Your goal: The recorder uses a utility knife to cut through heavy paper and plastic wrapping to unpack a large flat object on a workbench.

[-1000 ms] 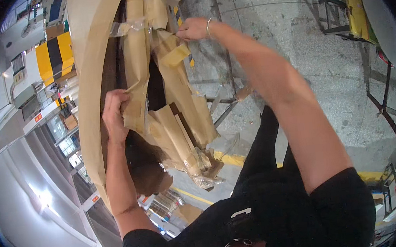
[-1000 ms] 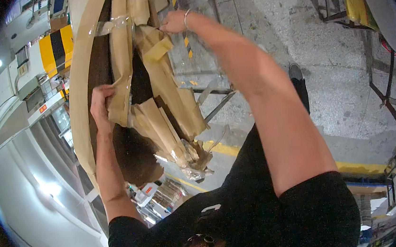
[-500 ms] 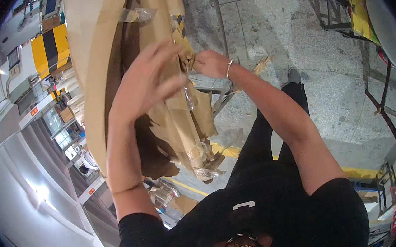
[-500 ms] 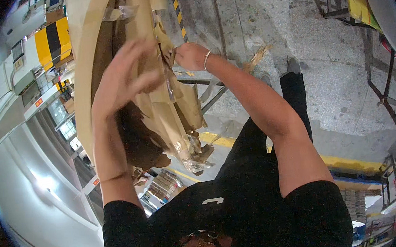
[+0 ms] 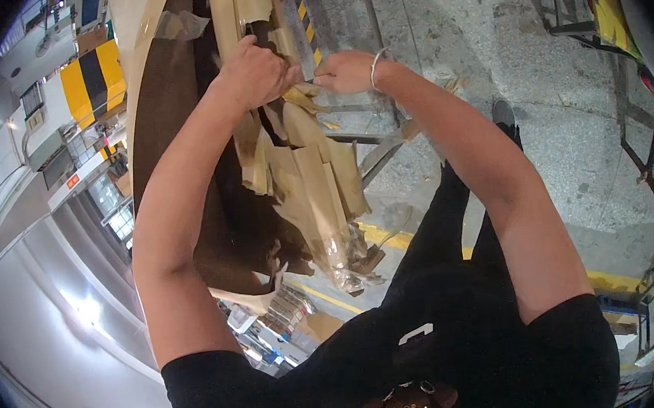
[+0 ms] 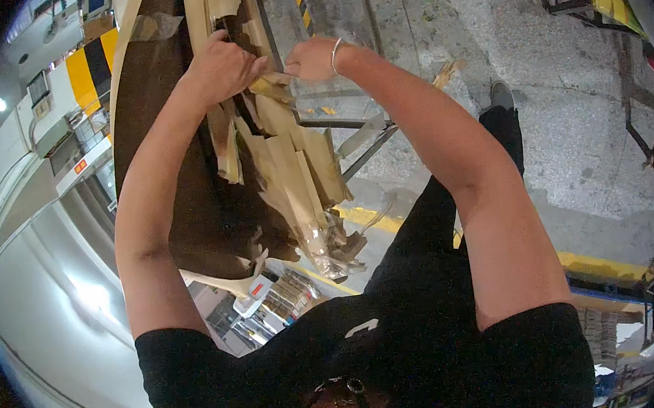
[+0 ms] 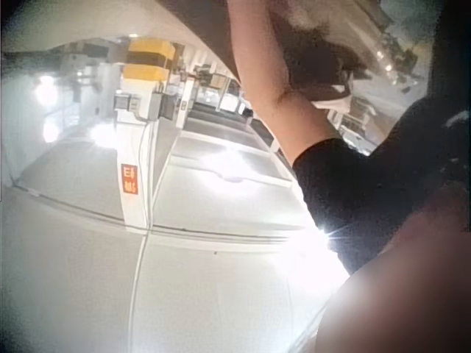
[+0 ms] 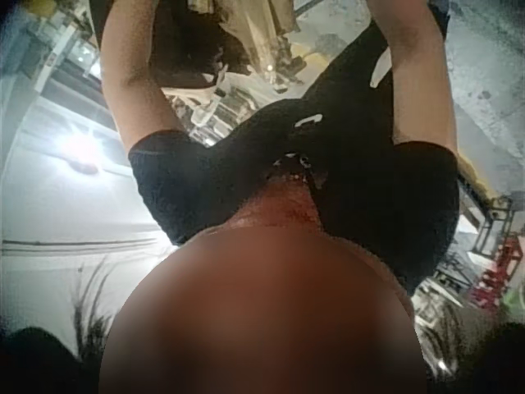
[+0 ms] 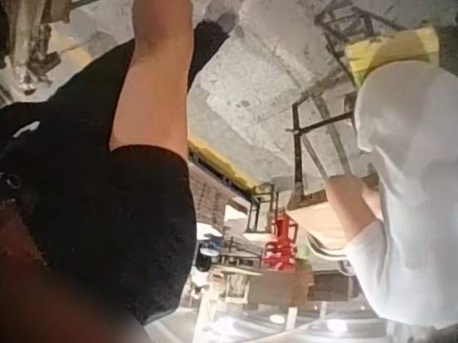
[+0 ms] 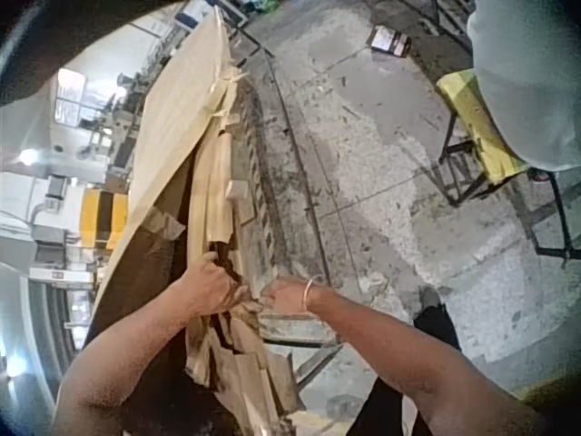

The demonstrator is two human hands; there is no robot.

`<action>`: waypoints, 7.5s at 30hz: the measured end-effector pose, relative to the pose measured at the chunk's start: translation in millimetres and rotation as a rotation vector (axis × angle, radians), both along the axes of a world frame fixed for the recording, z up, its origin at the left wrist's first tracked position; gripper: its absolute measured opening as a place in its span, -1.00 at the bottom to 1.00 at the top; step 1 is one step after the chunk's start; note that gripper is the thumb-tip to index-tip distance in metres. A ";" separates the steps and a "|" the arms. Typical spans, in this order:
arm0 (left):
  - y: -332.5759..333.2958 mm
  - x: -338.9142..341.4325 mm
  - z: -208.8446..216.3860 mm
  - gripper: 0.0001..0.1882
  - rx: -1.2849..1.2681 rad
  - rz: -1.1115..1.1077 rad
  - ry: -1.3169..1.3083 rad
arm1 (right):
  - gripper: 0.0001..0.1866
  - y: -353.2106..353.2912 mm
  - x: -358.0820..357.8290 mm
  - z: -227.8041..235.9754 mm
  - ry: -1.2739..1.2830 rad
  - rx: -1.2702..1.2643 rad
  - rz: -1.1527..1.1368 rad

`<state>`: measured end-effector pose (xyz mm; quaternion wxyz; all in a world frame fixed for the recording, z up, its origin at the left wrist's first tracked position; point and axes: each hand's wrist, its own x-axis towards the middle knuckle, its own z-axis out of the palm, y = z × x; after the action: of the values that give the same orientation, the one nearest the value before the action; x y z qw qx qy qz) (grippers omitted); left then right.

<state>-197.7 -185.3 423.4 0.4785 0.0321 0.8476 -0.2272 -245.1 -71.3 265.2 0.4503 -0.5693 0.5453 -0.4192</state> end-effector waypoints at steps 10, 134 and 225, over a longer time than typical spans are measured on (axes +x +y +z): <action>-1.6 11.7 -6.2 -0.60 0.196 -0.231 0.174 | -0.66 4.2 20.2 11.3 0.048 -0.047 0.004; -77.1 120.9 73.5 -0.50 0.078 1.285 1.086 | -0.72 -325.8 -287.4 101.5 -1.323 0.129 -0.824; -490.7 -451.3 132.6 -0.62 -0.095 1.043 0.797 | -0.81 -642.0 -765.4 116.2 -1.010 0.016 -0.425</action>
<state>-649.0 -676.0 555.9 0.1764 -0.4904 0.8534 0.0028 -1010.5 -713.2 381.3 0.5659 -0.1713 0.3676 -0.7178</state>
